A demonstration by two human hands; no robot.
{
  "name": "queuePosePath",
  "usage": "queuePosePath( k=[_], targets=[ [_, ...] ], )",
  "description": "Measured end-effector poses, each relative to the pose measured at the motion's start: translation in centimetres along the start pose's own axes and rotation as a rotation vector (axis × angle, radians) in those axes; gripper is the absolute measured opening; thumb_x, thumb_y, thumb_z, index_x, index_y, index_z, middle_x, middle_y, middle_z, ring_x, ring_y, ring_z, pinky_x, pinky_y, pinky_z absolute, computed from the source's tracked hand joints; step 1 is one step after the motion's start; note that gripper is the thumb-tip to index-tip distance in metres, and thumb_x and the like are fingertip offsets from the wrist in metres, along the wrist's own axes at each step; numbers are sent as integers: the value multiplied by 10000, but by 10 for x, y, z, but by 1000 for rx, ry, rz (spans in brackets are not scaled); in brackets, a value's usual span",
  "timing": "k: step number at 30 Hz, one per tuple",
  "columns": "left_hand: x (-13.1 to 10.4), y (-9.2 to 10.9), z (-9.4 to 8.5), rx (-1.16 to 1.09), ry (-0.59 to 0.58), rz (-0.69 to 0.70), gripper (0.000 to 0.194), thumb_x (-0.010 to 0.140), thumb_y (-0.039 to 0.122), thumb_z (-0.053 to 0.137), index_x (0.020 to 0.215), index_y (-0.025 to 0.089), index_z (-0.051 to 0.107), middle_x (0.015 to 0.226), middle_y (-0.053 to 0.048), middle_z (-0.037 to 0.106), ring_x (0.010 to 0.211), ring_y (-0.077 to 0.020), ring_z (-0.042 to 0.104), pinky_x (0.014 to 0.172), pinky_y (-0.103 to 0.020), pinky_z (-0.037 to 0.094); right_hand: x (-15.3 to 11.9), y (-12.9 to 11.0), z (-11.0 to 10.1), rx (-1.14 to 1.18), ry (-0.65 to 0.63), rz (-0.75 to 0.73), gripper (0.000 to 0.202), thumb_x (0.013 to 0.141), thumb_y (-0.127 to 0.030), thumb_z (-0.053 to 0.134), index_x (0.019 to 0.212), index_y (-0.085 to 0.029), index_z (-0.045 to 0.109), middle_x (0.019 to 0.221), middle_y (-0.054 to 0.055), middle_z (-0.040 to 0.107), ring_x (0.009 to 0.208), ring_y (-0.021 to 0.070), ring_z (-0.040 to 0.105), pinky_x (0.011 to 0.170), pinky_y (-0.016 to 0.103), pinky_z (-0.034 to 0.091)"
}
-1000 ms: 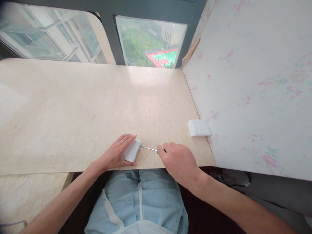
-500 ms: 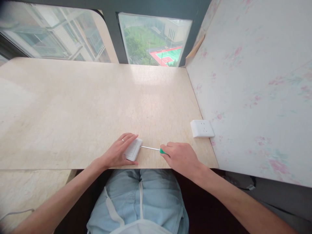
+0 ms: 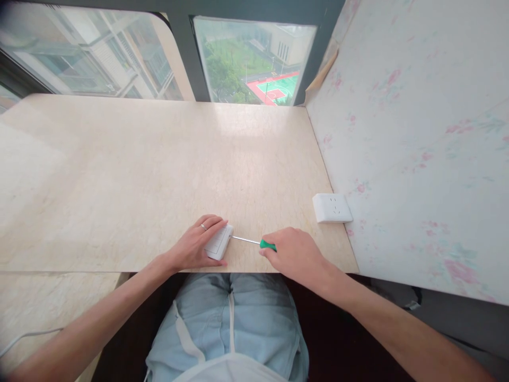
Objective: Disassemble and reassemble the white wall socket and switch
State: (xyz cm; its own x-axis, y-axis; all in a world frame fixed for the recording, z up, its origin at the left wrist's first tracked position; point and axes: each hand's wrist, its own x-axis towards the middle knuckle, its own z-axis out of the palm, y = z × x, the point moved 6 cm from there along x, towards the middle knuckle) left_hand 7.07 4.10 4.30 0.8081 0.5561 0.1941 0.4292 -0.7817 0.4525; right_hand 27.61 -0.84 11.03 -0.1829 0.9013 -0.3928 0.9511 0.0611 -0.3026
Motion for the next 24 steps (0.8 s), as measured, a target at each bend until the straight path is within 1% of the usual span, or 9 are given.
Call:
queuePosePath(
  k=[3,6,9,11,15,17,20,22,24],
  targets=[
    [1,2,-1,10,-3,-9,963,679,579,816,1444,138,432,1291,-202,588,1195,-371,546,1034,-541,483,-8,-27,-8,-272,22,-23,175,924,-249,591,795,-207,701,731,68,729,625,194,649,516,288,262],
    [2,3,-2,10,-1,-28,914,687,576,810,1417,151,460,1282,-198,592,1194,-372,545,1028,-549,483,-14,-46,-7,-386,54,-75,160,930,-180,569,825,-184,690,730,96,721,597,206,664,488,300,258],
    [2,4,-3,8,18,-30,897,686,568,813,1403,153,467,1275,-195,592,1187,-371,547,1021,-548,486,-16,-52,-5,-418,74,-95,178,940,-155,542,838,-172,687,729,104,715,592,200,669,478,306,252],
    [2,4,-3,7,27,-25,892,682,566,815,1393,151,473,1269,-191,592,1181,-367,549,1017,-538,490,-14,-47,-5,-403,57,-80,185,951,-191,546,837,-178,691,742,97,726,611,200,672,488,307,244],
    [2,3,-3,11,25,-26,873,683,572,810,1373,149,486,1266,-187,588,1177,-364,550,1025,-528,485,-4,-22,-7,-224,-13,-1,240,941,-296,579,744,-207,682,719,49,719,645,186,634,524,292,240],
    [3,3,-3,16,29,-18,866,687,573,805,1364,139,485,1261,-193,587,1169,-362,551,1024,-526,484,1,-9,-7,-97,-30,-2,279,917,-307,600,660,-206,641,632,7,648,604,151,562,533,281,238],
    [3,4,-3,22,33,-10,863,690,574,802,1355,132,477,1255,-196,586,1163,-359,552,1022,-522,486,8,5,-2,92,-22,-66,343,890,-310,605,574,-191,552,546,-41,485,558,113,431,542,268,242],
    [3,3,-3,21,29,-16,865,687,580,803,1356,141,474,1259,-190,583,1167,-359,551,1023,-524,485,11,14,5,245,-32,-92,361,883,-317,590,556,-184,514,545,-55,406,562,103,385,547,257,251],
    [2,3,-2,14,26,-27,869,685,578,806,1363,153,469,1265,-186,581,1169,-360,551,1021,-527,485,13,22,18,433,-81,-79,349,875,-338,580,569,-182,518,558,-61,371,557,95,376,536,244,269]
  ],
)
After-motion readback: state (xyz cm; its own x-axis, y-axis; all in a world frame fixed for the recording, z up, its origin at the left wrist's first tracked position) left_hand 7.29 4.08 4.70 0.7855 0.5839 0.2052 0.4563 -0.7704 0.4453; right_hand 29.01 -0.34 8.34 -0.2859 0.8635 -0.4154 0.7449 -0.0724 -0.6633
